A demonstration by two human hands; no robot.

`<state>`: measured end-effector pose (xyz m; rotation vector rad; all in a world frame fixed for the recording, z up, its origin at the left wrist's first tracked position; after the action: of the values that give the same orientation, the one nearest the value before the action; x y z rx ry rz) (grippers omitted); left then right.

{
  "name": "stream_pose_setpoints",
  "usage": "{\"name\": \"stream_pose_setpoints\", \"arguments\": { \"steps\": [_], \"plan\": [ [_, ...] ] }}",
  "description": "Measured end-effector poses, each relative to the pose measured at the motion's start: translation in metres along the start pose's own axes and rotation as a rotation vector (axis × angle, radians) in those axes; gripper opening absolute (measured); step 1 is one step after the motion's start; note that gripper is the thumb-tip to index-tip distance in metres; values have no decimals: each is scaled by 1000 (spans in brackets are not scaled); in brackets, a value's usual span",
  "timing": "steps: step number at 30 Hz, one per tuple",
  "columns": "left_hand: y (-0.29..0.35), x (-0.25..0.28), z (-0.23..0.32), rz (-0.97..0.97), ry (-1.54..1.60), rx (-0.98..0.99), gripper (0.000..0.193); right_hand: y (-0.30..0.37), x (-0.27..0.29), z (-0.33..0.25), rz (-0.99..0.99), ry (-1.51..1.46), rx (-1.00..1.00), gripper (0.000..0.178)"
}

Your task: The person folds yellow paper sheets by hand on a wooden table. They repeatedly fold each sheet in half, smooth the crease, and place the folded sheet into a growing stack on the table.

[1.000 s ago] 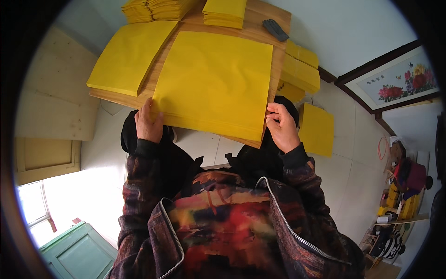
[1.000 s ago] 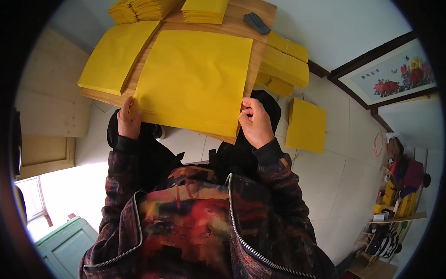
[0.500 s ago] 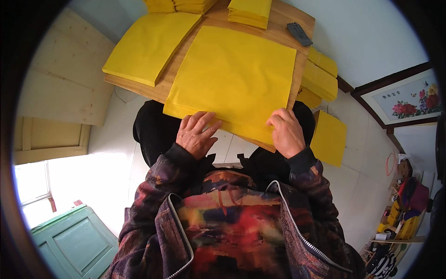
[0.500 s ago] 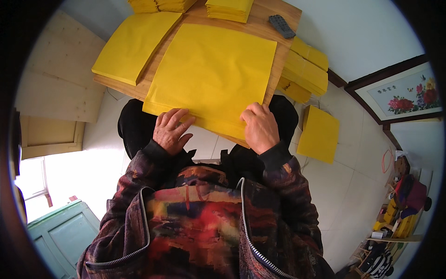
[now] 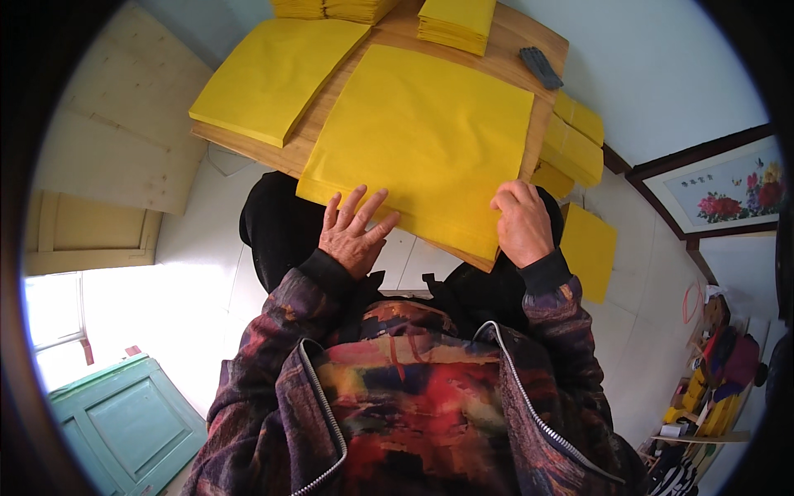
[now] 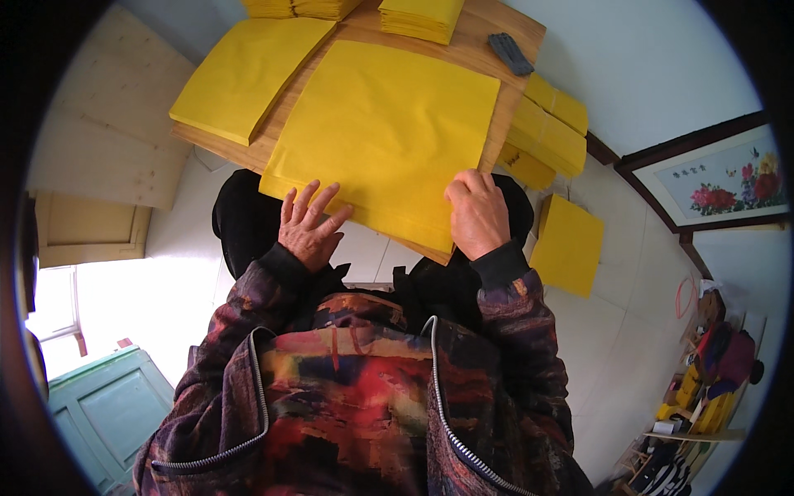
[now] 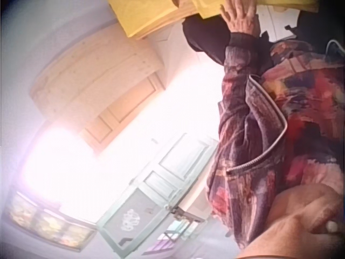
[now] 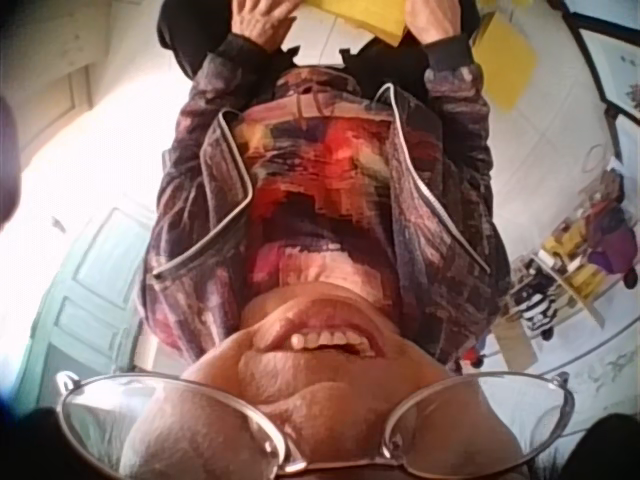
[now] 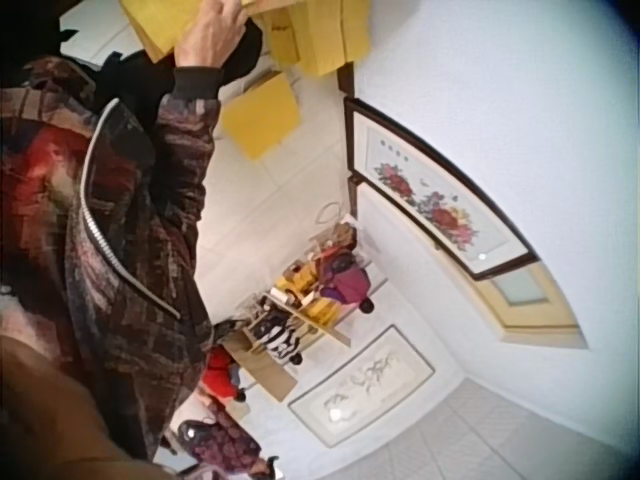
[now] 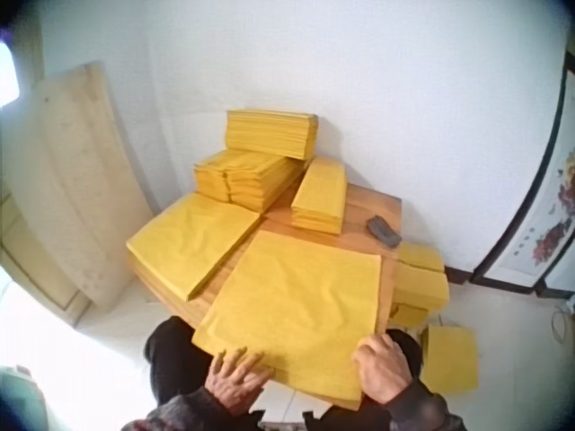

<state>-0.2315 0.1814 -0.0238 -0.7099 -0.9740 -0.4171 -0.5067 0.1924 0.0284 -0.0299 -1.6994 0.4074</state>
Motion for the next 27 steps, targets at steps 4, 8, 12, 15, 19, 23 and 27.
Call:
{"name": "stream_pose_setpoints", "arguments": {
  "steps": [4,8,12,15,19,23,27],
  "plan": [
    [2,-6,-7,-54,24,13,47,-11,-7,-4,-14,-1,33,21],
    [3,-7,-10,-26,62,-49,56,-21,-8,-4,-77,68,29,21],
    [3,-4,-8,24,99,-64,64,-43,-24,-1,-8,-12,32,35],
    [2,-3,-9,-45,113,-9,52,-56,-49,6,-39,36,4,47],
    [-2,-3,-9,11,126,-37,53,-54,-59,23,-15,-141,-38,46],
    [-9,4,-6,36,165,-110,59,-61,-53,30,17,-16,-88,46],
    [-14,11,-6,9,204,-26,66,-68,-53,26,16,145,-100,46]
  ]
}}
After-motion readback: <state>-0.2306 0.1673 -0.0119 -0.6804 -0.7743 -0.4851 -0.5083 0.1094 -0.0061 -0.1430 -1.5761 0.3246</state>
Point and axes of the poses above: each hand's wrist, its own y-axis away from the middle knuckle, its own x-axis out of the back of the hand, z = x × y, the point moved 3 cm from there along -y, towards the middle knuckle, and after that the axes turned 14 degrees about y, right-handed, at the moved point
